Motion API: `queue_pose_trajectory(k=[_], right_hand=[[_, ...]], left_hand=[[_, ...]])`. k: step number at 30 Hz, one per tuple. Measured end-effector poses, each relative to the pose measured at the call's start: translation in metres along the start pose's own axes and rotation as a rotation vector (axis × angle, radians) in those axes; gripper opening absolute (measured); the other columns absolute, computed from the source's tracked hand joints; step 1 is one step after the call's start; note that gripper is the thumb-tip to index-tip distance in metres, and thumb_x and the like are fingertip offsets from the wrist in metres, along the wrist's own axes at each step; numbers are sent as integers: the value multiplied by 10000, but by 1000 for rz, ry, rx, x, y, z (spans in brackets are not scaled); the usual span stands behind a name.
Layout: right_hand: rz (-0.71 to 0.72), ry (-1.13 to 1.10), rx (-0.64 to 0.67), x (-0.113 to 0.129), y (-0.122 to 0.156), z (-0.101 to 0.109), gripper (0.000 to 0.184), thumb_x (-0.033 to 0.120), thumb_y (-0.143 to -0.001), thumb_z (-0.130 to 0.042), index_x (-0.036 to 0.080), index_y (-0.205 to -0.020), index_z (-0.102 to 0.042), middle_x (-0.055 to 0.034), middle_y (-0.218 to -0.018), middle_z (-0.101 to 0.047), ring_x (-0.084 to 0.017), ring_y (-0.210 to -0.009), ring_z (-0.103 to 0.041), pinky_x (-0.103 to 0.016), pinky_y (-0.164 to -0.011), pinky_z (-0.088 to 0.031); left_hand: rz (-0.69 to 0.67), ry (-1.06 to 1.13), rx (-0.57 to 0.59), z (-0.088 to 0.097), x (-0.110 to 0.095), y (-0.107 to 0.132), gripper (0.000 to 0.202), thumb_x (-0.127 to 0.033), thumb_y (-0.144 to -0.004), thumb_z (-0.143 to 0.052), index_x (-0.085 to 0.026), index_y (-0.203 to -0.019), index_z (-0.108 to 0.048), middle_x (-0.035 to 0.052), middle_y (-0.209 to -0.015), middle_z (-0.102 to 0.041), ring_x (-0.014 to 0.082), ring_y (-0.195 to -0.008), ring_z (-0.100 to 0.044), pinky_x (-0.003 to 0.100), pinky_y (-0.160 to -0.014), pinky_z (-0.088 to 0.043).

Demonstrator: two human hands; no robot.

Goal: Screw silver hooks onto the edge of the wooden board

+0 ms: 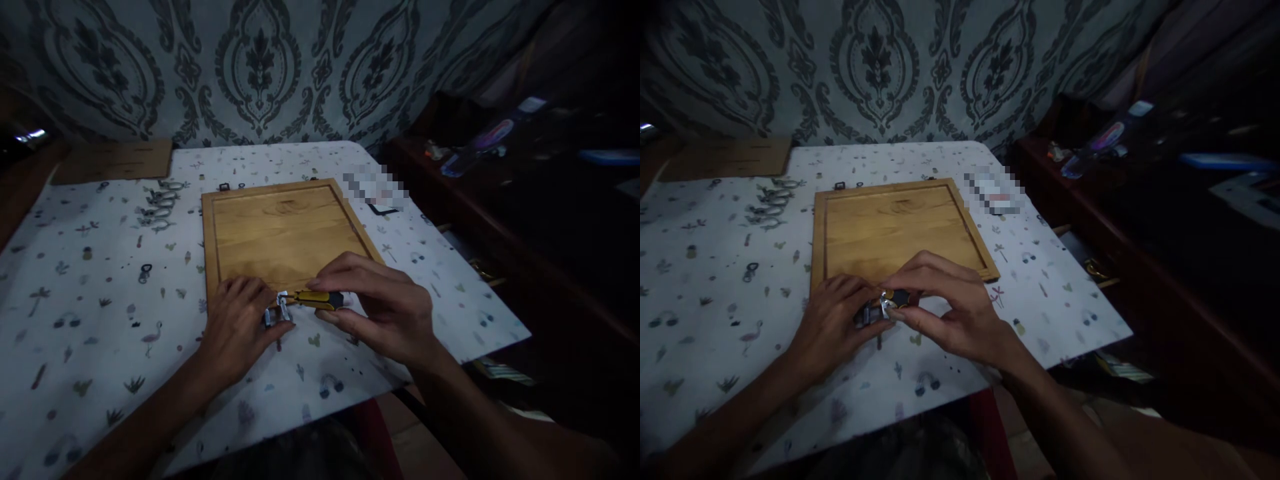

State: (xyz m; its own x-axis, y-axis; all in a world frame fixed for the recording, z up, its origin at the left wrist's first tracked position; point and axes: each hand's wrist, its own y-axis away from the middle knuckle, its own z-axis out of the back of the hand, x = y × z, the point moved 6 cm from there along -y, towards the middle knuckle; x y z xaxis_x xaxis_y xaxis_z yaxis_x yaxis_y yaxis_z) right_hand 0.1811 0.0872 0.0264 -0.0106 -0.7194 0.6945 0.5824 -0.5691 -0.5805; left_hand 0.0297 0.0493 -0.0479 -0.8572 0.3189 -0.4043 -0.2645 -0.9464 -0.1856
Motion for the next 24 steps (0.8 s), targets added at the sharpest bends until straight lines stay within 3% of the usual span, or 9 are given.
queue_pose_trajectory(k=[12, 19, 24], right_hand=[[6, 91, -135, -3, 2, 2, 258, 90, -737, -781, 181, -923, -627, -3, -749, -593, -135, -661, -556, -277, -591, -438], [-14, 54, -147, -5, 4, 1, 276, 101, -741, -776, 211, -942, -624, -11, -797, -614, -153, -695, -576, -290, -605, -471], [-83, -7, -105, -6, 6, -3, 286, 92, -776, -742, 219, -1008, -634, -39, -929, -668, -181, -840, -644, -305, -700, -533]], left_hand=[[4, -19, 5, 0, 1, 0, 339, -488, -815, -683, -208, -1003, -645, 31, -950, -620, 257, -937, -540, 414, -803, -392], [-10, -31, -10, 1, -1, 0, 346, -497, -821, -672, -206, -1007, -636, 38, -934, -618, 254, -918, -540, 414, -791, -396], [-4, -12, 2, 1, -1, 0, 334, -506, -832, -656, -217, -998, -638, 36, -939, -617, 256, -924, -540, 413, -791, -392]])
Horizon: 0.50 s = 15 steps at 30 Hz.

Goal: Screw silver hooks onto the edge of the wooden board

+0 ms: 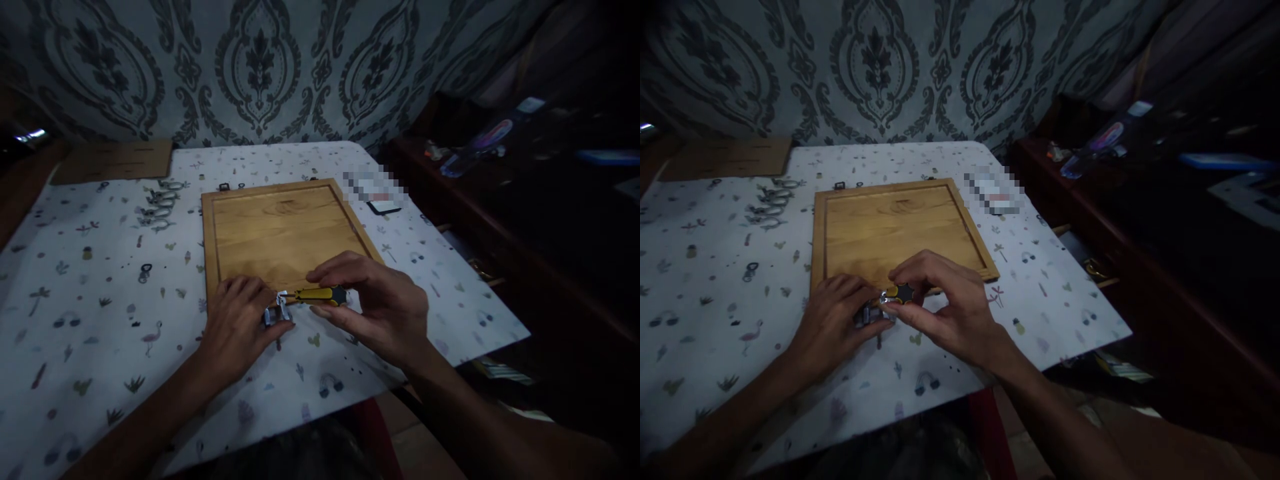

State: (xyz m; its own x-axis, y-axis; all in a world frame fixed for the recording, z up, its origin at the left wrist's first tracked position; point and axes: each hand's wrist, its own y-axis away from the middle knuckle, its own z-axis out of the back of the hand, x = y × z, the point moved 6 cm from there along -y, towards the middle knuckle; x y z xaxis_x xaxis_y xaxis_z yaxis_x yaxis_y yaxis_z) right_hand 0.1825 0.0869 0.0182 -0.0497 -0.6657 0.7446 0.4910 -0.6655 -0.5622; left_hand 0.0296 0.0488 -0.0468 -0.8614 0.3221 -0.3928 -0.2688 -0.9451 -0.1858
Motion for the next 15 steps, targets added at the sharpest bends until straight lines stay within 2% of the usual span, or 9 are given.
queue_pose_trajectory(k=[3, 9, 15], right_hand=[[-14, 6, 35, 1, 0, -1, 339, 98, -783, -744, 209, -1085, -636, -45, -942, -686, -178, -851, -662, -297, -711, -544], [79, 39, 126, 8, -2, -2, 374, 91, -821, -705, 168, -1179, -630, -75, -970, -701, -188, -901, -670, -301, -757, -546], [52, 57, 35, 4, -3, 1, 283, 142, -802, -740, 199, -1065, -651, -45, -875, -683, -178, -787, -654, -300, -680, -532]], left_hand=[[4, 8, 18, -1, 0, 0, 315, -489, -854, -636, -215, -1009, -639, 37, -944, -617, 256, -927, -539, 414, -794, -386], [0, 11, -2, -1, 1, 1, 340, -513, -869, -602, -215, -1027, -645, 42, -964, -620, 252, -931, -539, 420, -805, -385], [1, 4, -4, -1, 1, 0, 336, -511, -835, -646, -221, -1004, -642, 33, -948, -626, 252, -924, -540, 414, -802, -390]])
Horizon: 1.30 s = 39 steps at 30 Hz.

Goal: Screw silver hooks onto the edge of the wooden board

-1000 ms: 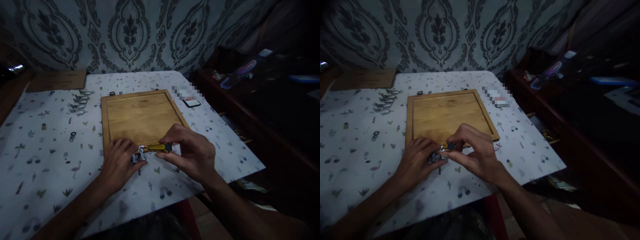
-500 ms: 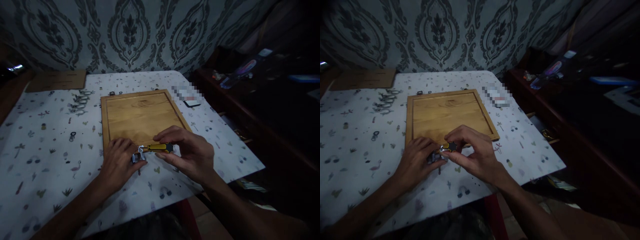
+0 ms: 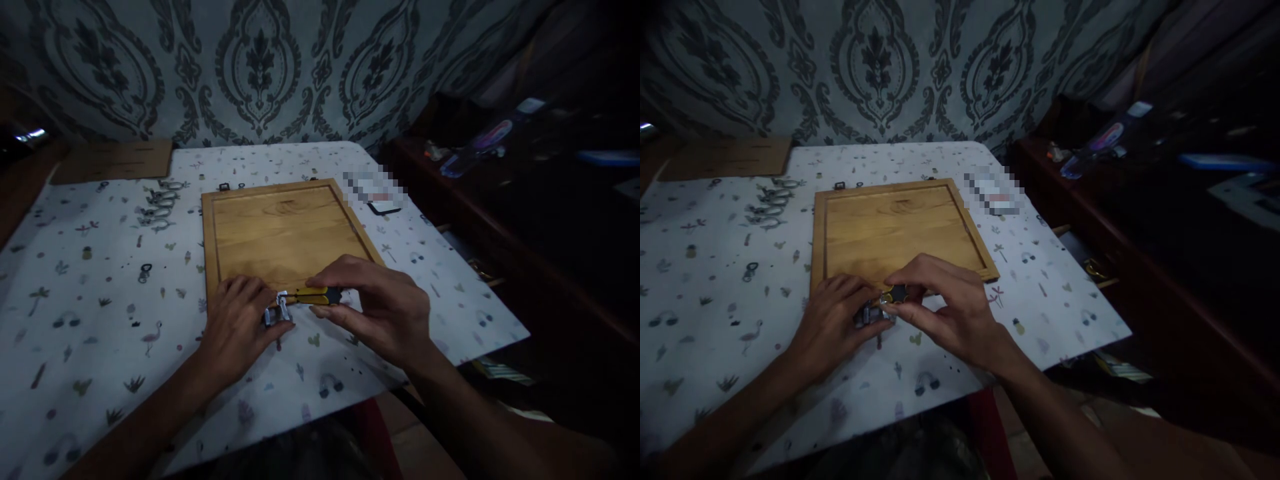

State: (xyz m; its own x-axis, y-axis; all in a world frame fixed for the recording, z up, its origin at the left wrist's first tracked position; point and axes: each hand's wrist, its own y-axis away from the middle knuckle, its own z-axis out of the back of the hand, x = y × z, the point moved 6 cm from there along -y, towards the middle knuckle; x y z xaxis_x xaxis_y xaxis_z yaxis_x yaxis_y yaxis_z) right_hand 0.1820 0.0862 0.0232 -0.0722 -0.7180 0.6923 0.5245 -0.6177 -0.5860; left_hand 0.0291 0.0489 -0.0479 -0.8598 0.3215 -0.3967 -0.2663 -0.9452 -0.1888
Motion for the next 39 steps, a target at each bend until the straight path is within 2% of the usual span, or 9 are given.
queue_pose_trajectory(k=[4, 9, 17, 23, 25, 33, 39], right_hand=[[28, 16, -52, 0, 2, 0, 287, 118, -762, -770, 196, -1005, -638, -24, -805, -648, -154, -687, -603, -290, -601, -491], [21, 46, -82, -1, 3, 0, 263, 128, -751, -781, 201, -946, -621, -18, -786, -640, -161, -685, -608, -296, -597, -493], [30, 51, -94, 0, 4, 0, 275, 127, -765, -766, 211, -990, -633, -23, -798, -657, -166, -690, -617, -299, -595, -502], [27, 125, -317, 11, 8, 15, 358, 121, -779, -742, 271, -1091, -653, -16, -832, -676, -166, -678, -622, -300, -568, -517], [8, 152, -349, 12, 10, 18, 372, 111, -784, -731, 283, -1105, -656, -24, -866, -684, -169, -682, -622, -310, -563, -519], [-24, 97, -226, 3, 21, 11, 417, 108, -827, -682, 293, -1197, -621, -33, -870, -678, -207, -791, -661, -349, -632, -536], [-42, 95, -206, -1, 23, 10, 413, 133, -838, -677, 311, -1205, -611, -35, -882, -679, -213, -802, -659, -357, -646, -540]], left_hand=[[-11, 7, -14, 1, -1, 0, 338, -515, -841, -638, -208, -984, -632, 36, -950, -627, 250, -924, -542, 413, -803, -394], [-4, -14, -7, 0, -1, 0, 342, -515, -836, -647, -212, -995, -637, 43, -957, -630, 252, -929, -544, 414, -796, -397], [1, -7, 0, 1, -1, 0, 324, -489, -835, -659, -210, -999, -642, 42, -955, -627, 261, -938, -545, 416, -798, -394], [-13, -14, -13, 2, -2, 0, 324, -484, -844, -653, -222, -1034, -648, 39, -942, -629, 246, -921, -536, 407, -798, -396], [-11, -17, -9, 1, -2, 0, 332, -494, -845, -647, -227, -1043, -646, 38, -946, -631, 245, -918, -534, 410, -802, -398], [9, 0, 21, 0, 0, -1, 321, -471, -821, -680, -220, -1019, -652, 36, -959, -629, 262, -938, -537, 439, -819, -398], [6, 2, 9, -1, 0, -2, 319, -468, -820, -682, -208, -1006, -663, 37, -948, -631, 265, -933, -547, 442, -813, -411]])
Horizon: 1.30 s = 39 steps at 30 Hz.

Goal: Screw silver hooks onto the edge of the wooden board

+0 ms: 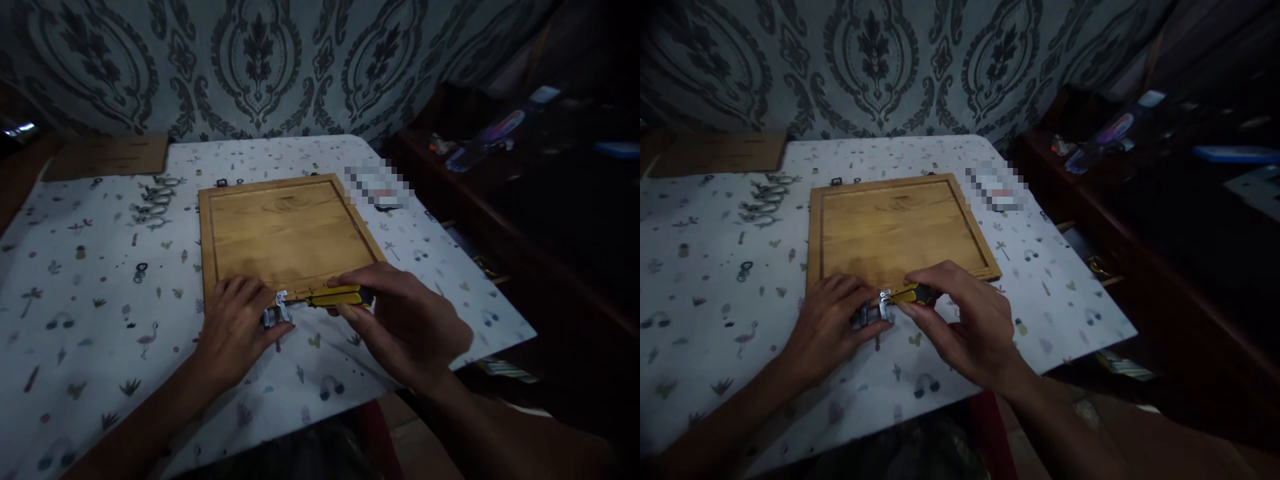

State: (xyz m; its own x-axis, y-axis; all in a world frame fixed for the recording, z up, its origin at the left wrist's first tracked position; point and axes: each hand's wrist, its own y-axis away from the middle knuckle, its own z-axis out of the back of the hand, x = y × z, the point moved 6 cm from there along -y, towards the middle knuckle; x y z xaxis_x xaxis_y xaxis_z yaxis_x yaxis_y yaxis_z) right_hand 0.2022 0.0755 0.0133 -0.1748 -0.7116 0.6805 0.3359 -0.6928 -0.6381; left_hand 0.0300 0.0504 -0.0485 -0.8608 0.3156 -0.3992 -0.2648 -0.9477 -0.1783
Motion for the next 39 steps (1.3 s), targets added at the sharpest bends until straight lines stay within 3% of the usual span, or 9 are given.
queue_pose_trajectory(k=[9, 13, 18, 33, 39], right_hand=[[46, 47, 87, 5, -4, -6, 326, 133, -851, -669, 231, -1157, -616, -49, -914, -700, -187, -805, -665, -305, -679, -543], [140, 115, 202, 18, -11, -10, 260, 123, -894, -613, 190, -1144, -595, -57, -941, -717, -164, -832, -677, -262, -708, -551], [118, 91, 319, 18, -18, -12, 292, 91, -886, -617, 160, -1166, -580, -64, -987, -709, -152, -900, -670, -242, -774, -541], [123, 87, 200, 15, -15, -15, 208, 183, -862, -684, 159, -1047, -592, -50, -812, -662, -166, -723, -641, -282, -625, -510], [72, 0, 185, 12, -14, -15, 244, 138, -844, -692, 179, -1068, -604, -41, -831, -655, -168, -747, -640, -292, -642, -513]], left_hand=[[-6, -7, -15, 1, 0, 0, 326, -467, -812, -695, -208, -1008, -664, 40, -952, -637, 259, -930, -546, 430, -811, -400], [11, -3, 8, 0, 0, 0, 337, -494, -834, -658, -221, -1031, -662, 38, -960, -632, 254, -934, -540, 424, -820, -392], [11, 2, 9, -1, 0, 0, 338, -492, -844, -646, -223, -1049, -659, 37, -951, -627, 251, -931, -531, 421, -823, -389], [9, 5, 6, 1, 0, 0, 330, -520, -867, -599, -209, -962, -653, 42, -947, -628, 256, -925, -536, 428, -810, -391], [12, 12, 6, 0, 1, 0, 314, -493, -849, -639, -212, -989, -657, 30, -951, -624, 253, -932, -544, 420, -807, -388]])
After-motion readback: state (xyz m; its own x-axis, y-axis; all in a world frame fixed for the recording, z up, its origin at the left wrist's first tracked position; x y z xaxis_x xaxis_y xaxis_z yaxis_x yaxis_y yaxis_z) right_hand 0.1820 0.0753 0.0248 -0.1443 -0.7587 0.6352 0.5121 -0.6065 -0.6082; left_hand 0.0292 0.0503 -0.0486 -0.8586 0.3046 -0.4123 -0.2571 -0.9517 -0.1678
